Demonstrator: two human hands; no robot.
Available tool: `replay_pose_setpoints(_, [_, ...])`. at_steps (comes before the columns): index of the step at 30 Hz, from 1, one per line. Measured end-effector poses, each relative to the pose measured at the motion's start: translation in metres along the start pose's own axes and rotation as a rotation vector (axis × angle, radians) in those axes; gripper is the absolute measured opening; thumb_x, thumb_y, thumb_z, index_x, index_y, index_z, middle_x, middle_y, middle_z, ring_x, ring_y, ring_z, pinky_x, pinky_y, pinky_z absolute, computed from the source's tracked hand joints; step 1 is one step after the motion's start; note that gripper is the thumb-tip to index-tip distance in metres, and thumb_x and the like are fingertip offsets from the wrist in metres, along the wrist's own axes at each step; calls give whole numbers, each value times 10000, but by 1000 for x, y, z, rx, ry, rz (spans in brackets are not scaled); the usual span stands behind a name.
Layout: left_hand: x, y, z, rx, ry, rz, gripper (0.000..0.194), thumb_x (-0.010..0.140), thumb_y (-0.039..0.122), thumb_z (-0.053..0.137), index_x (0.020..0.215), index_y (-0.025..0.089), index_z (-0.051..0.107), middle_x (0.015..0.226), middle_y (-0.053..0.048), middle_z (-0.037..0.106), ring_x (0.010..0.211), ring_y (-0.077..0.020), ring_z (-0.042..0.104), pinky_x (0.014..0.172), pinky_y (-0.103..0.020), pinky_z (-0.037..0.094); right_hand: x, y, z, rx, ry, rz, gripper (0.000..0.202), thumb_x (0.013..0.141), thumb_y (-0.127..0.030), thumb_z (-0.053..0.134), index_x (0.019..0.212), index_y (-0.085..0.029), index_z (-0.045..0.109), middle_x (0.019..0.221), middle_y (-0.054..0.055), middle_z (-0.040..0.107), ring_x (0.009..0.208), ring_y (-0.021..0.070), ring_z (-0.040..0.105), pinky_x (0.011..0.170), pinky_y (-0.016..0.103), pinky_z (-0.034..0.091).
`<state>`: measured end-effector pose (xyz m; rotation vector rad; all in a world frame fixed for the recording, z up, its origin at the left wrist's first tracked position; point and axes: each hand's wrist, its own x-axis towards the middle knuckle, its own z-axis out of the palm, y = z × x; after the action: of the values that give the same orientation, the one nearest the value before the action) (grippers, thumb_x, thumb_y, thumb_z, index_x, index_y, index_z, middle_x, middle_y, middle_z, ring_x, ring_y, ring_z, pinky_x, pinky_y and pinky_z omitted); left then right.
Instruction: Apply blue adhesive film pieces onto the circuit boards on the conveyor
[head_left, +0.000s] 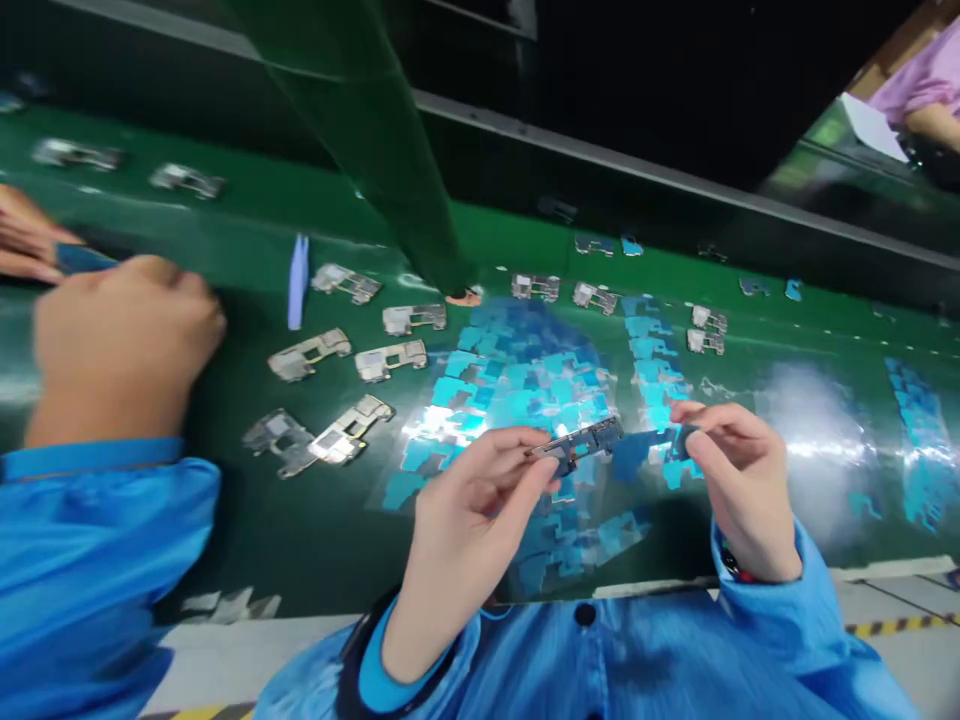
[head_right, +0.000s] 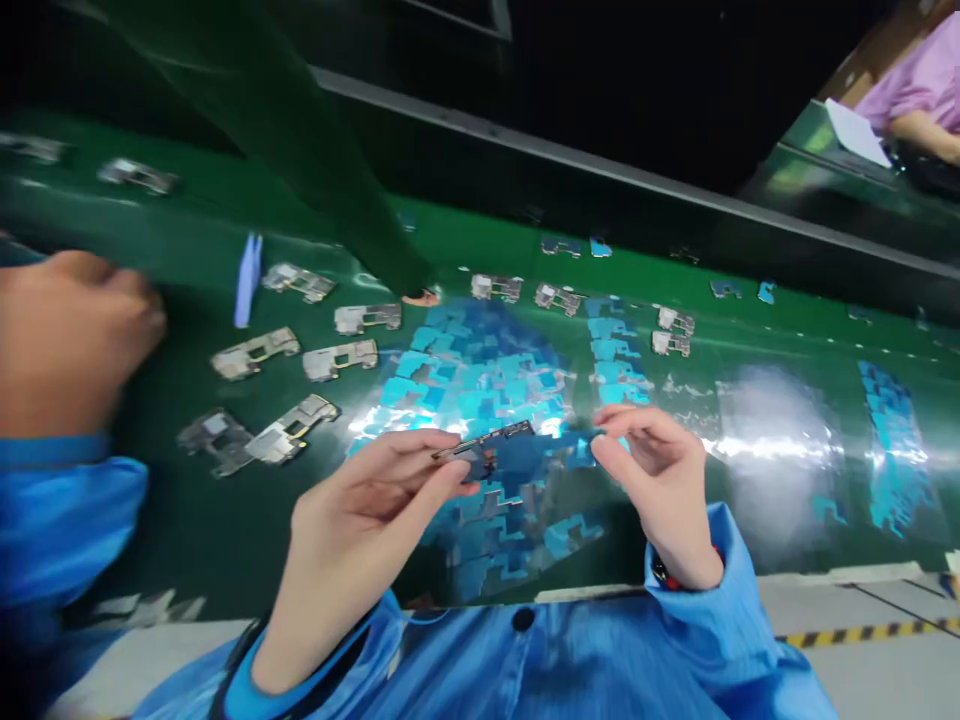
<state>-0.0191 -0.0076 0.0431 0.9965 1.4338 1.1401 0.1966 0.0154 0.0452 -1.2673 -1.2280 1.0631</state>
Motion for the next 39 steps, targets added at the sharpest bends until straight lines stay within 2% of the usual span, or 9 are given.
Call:
replay_pose_setpoints(5, [1,15,8,-145,-57,-197,171,728,299,755,875,212,752,706,1,750,612,-170,726,595,-218,616,3,-3,9,102,-80,132,84,752,-207,780,752,-246,705,824,-6,734,905,150,692,802,251,544])
replay_pose_setpoints(8, [2,17,9,-212,-103,-261,226,720,275,757,942,239,772,735,0,765,667,-178,738,647,-223,621,3,-5,14,119,-130,195,93,754,-182,778,754,-255,721,859,-20,752,904,126,703,795,207,546])
replay_pose_setpoints(12, [0,19,7,-166,-156,-275,296,728,259,745,1023,265,764,756,13,774,719,-176,746,729,-229,618,3,-8,16,90,-126,196,105,737,-160,786,740,-248,729,830,-27,760,806,103,712,752,180,563])
replay_pose_setpoints(18, [-1,25,8,-102,-89,-268,272,720,194,728,973,280,778,624,52,716,660,-164,739,724,-249,632,2,-13,15,-59,-58,135,111,708,-144,793,729,-228,723,676,-46,729,576,95,679,565,178,584])
replay_pose_setpoints(25, [-3,27,9,-98,-69,-292,261,720,186,718,955,280,780,799,25,773,664,-178,747,687,-246,639,-2,-17,16,-117,-46,98,125,698,-122,796,728,-221,726,709,-37,740,628,113,705,604,192,611])
replay_pose_setpoints(30, [-5,28,6,-31,-79,-258,258,744,229,722,991,283,772,732,21,759,638,-192,746,639,-238,634,-4,-19,16,-139,-57,90,122,712,-128,793,733,-231,730,730,-44,743,646,108,704,626,200,611])
replay_pose_setpoints(39, [-5,30,7,-24,-64,-264,293,703,184,721,968,296,779,788,29,776,656,-193,748,706,-273,639,-4,-18,18,-192,-8,69,105,699,-176,809,721,-240,729,741,-28,750,676,148,718,615,251,630])
